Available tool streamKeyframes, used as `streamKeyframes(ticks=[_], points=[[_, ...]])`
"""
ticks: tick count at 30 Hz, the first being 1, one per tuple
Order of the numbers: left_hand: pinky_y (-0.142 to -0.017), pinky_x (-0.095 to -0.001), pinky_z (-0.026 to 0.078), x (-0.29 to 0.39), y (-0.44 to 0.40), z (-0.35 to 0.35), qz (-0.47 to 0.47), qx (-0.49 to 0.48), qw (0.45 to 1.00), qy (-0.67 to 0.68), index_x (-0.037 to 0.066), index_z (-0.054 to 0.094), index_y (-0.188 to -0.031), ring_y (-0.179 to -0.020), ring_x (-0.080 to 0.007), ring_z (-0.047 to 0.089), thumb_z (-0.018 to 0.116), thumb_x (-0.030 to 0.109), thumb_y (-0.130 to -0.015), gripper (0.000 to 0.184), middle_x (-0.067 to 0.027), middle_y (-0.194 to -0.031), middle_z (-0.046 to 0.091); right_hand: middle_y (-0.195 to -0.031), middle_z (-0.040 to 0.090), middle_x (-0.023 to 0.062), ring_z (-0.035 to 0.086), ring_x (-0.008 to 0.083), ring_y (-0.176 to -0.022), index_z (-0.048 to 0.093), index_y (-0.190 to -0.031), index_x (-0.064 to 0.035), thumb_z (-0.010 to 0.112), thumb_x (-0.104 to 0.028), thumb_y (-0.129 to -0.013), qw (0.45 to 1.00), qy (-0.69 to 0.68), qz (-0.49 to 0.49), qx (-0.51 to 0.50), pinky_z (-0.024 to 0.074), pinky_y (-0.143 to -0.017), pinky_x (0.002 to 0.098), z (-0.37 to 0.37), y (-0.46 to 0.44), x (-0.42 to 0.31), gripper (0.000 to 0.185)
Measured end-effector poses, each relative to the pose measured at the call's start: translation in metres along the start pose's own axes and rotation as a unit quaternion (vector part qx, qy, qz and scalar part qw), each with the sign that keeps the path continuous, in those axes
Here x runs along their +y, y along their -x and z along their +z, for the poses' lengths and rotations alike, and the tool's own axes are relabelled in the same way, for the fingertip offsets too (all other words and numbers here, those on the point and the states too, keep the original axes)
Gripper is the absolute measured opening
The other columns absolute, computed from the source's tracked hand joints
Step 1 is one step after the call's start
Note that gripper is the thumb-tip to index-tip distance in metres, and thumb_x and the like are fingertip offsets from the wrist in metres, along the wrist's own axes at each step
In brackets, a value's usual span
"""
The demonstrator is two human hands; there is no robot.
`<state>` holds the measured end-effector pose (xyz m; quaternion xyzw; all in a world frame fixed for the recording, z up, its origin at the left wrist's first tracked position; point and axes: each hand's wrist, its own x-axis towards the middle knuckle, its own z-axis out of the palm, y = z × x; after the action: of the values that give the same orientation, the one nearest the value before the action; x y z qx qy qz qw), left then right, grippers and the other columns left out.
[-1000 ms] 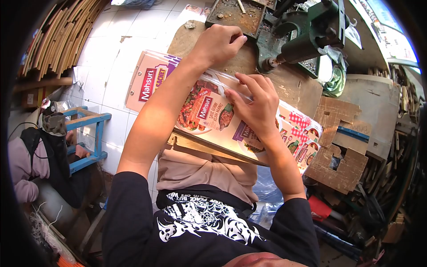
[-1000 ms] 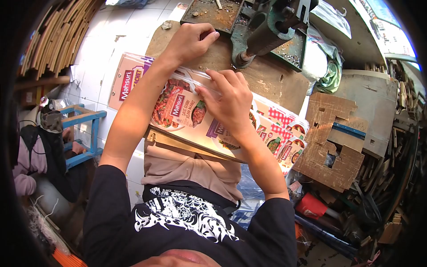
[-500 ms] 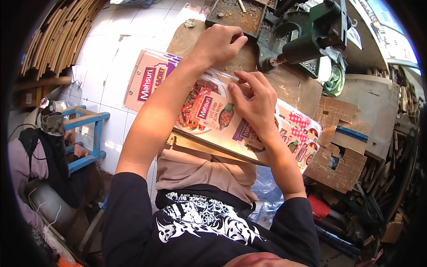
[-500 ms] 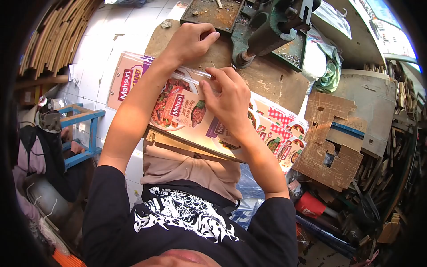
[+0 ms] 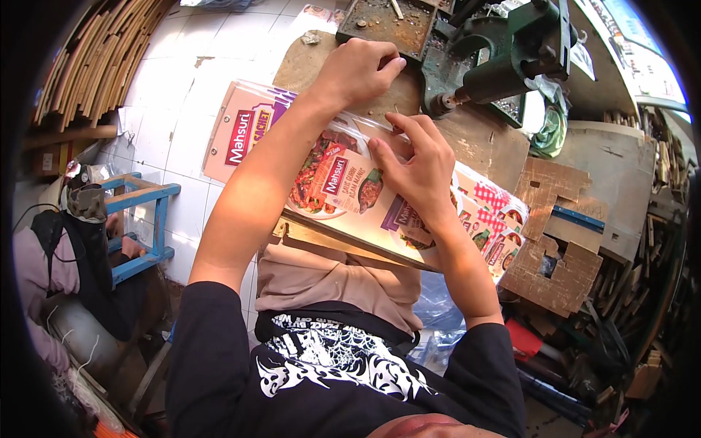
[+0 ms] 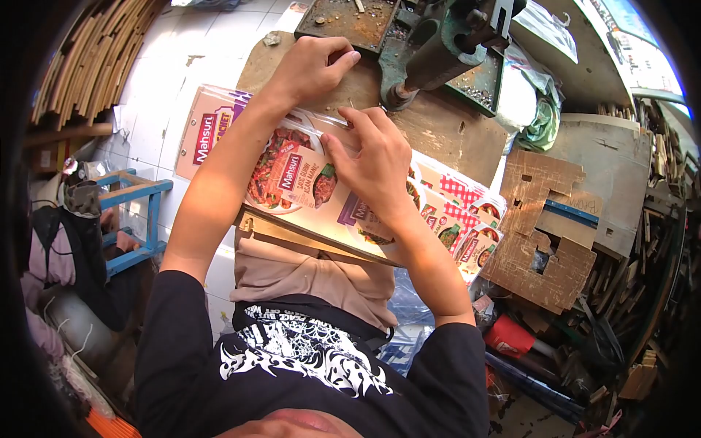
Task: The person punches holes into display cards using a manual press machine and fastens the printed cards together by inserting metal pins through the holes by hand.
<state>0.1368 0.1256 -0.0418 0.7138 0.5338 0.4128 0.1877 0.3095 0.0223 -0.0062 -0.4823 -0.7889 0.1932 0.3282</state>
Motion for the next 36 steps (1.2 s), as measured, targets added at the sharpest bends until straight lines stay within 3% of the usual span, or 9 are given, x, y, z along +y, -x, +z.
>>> streamKeyframes(ticks=[6,14,16,23,25,36], points=[[-0.059,-0.0379,0.050,0.0003,0.0003,0.0002,-0.007,0.001,1.000,-0.004,0.001,0.072,-0.092,-0.061,-0.0295,0.064,0.066,0.030,-0.092,0.029,-0.0184,-0.071,0.066,-0.091,0.065,0.0086,0.067,0.0244,-0.076,0.071,-0.110,-0.0062,0.078,-0.020,-0.078,1.000,-0.007,-0.004,0.004,0.0528,-0.069,0.0362,0.0017,0.0003,0.0015,0.035],[-0.059,-0.0378,0.050,0.0006,-0.0003,-0.0012,-0.005,0.005,1.000,-0.002,0.001,0.073,-0.092,-0.060,-0.0289,0.064,0.067,0.030,-0.092,0.029,-0.0179,-0.070,0.066,-0.092,0.065,0.0090,0.067,0.0249,-0.077,0.070,-0.110,-0.0063,0.073,-0.014,-0.077,0.999,-0.032,0.008,-0.001,0.0525,-0.069,0.0361,0.0010,0.0015,0.0039,0.034],[-0.073,-0.0461,0.056,0.0025,-0.0011,-0.0034,-0.044,-0.032,0.998,-0.001,0.007,0.074,-0.095,-0.079,-0.0388,0.070,0.064,0.037,-0.091,0.032,-0.0196,-0.080,0.071,-0.092,0.065,0.0093,0.067,0.0251,-0.077,0.070,-0.111,-0.0061,0.072,-0.014,-0.077,0.999,-0.035,0.007,-0.004,0.0525,-0.069,0.0362,-0.0007,0.0011,0.0023,0.034],[-0.072,-0.0462,0.056,0.0037,-0.0004,-0.0040,-0.046,-0.032,0.998,0.000,0.007,0.074,-0.094,-0.077,-0.0386,0.069,0.064,0.036,-0.091,0.031,-0.0194,-0.078,0.070,-0.092,0.065,0.0098,0.068,0.0254,-0.078,0.070,-0.110,-0.0045,0.074,-0.016,-0.078,1.000,-0.021,-0.016,0.002,0.0527,-0.069,0.0362,0.0016,0.0007,0.0045,0.034],[-0.059,-0.0384,0.050,0.0012,0.0002,-0.0017,-0.012,-0.007,1.000,0.002,0.002,0.073,-0.093,-0.061,-0.0307,0.064,0.066,0.030,-0.092,0.029,-0.0184,-0.071,0.067,-0.092,0.066,0.0098,0.068,0.0252,-0.078,0.070,-0.110,-0.0046,0.075,-0.017,-0.078,1.000,-0.016,-0.020,0.005,0.0527,-0.069,0.0361,0.0029,0.0007,0.0052,0.035],[-0.060,-0.0389,0.051,0.0010,0.0003,-0.0008,-0.007,0.001,1.000,0.001,0.002,0.072,-0.092,-0.063,-0.0324,0.066,0.066,0.030,-0.092,0.028,-0.0192,-0.072,0.067,-0.092,0.065,0.0095,0.066,0.0249,-0.077,0.070,-0.110,-0.0044,0.080,-0.023,-0.079,1.000,0.014,-0.023,-0.001,0.0523,-0.069,0.0363,0.0026,0.0003,0.0017,0.038]])
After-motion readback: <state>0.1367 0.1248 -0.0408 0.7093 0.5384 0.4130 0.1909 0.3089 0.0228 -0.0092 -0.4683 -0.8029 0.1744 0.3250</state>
